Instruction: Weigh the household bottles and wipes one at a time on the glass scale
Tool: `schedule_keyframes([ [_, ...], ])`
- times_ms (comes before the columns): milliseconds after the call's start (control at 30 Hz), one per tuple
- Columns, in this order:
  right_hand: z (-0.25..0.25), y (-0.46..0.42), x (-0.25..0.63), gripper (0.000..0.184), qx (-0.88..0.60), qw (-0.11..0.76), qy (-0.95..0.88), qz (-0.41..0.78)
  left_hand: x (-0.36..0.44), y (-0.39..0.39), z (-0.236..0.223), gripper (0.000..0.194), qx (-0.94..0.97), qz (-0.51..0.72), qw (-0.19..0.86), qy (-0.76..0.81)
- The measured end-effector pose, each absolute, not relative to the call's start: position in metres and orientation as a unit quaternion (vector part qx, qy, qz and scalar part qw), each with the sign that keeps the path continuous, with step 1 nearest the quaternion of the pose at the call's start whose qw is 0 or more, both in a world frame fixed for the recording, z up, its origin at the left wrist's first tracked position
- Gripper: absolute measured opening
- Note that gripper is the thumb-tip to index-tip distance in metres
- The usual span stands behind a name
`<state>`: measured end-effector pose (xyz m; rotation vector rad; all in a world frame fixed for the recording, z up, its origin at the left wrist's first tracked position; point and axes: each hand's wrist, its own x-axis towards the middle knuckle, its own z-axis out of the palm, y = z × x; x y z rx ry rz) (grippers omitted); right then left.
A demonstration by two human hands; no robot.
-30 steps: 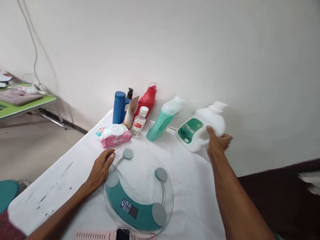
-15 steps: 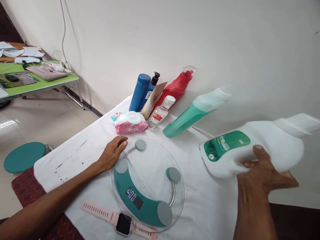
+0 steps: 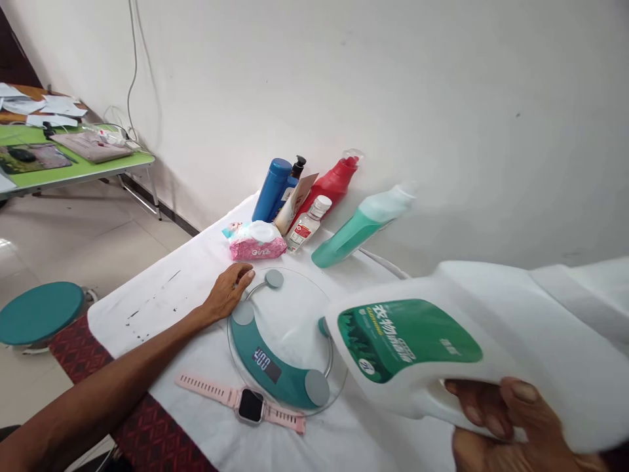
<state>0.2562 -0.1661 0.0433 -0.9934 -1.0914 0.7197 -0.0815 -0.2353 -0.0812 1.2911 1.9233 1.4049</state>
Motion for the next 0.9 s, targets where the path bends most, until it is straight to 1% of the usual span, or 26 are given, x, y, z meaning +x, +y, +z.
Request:
schedule_keyframes([
  [100, 0.052, -0.188, 0.216, 0.054, -0.406, 0.672, -0.480, 0.391, -0.084, -0.236, -0.082, 0.046, 0.473, 0.507, 0.202, 0.692],
  [200, 0.049, -0.198, 0.188, 0.057, -0.397, 0.654, -0.487, 0.421, -0.087, -0.235, -0.085, 0.045, 0.481, 0.511, 0.199, 0.684],
  [333, 0.034, -0.201, 0.166, 0.054, -0.396, 0.651, -0.492, 0.420, -0.090, -0.232, -0.090, 0.044, 0.487, 0.516, 0.203, 0.674],
  [533, 0.019, -0.202, 0.146, 0.053, -0.405, 0.664, -0.495, 0.387, -0.091, -0.230, -0.093, 0.039, 0.494, 0.513, 0.202, 0.673],
  [633, 0.017, -0.202, 0.144, 0.052, -0.404, 0.671, -0.497, 0.374, -0.091, -0.229, -0.093, 0.038, 0.495, 0.516, 0.200, 0.670],
  [767, 0.014, -0.197, 0.163, 0.047, -0.401, 0.628, -0.567, 0.352, -0.092, -0.229, -0.093, 0.038, 0.504, 0.502, 0.194, 0.676],
  [800, 0.011, -0.196, 0.171, 0.048, -0.399, 0.622, -0.579, 0.344, -0.092, -0.229, -0.093, 0.038, 0.505, 0.499, 0.193, 0.678],
  [900, -0.007, -0.192, 0.200, 0.053, -0.423, 0.655, -0.528, 0.337, -0.093, -0.230, -0.092, 0.039, 0.506, 0.494, 0.190, 0.682],
])
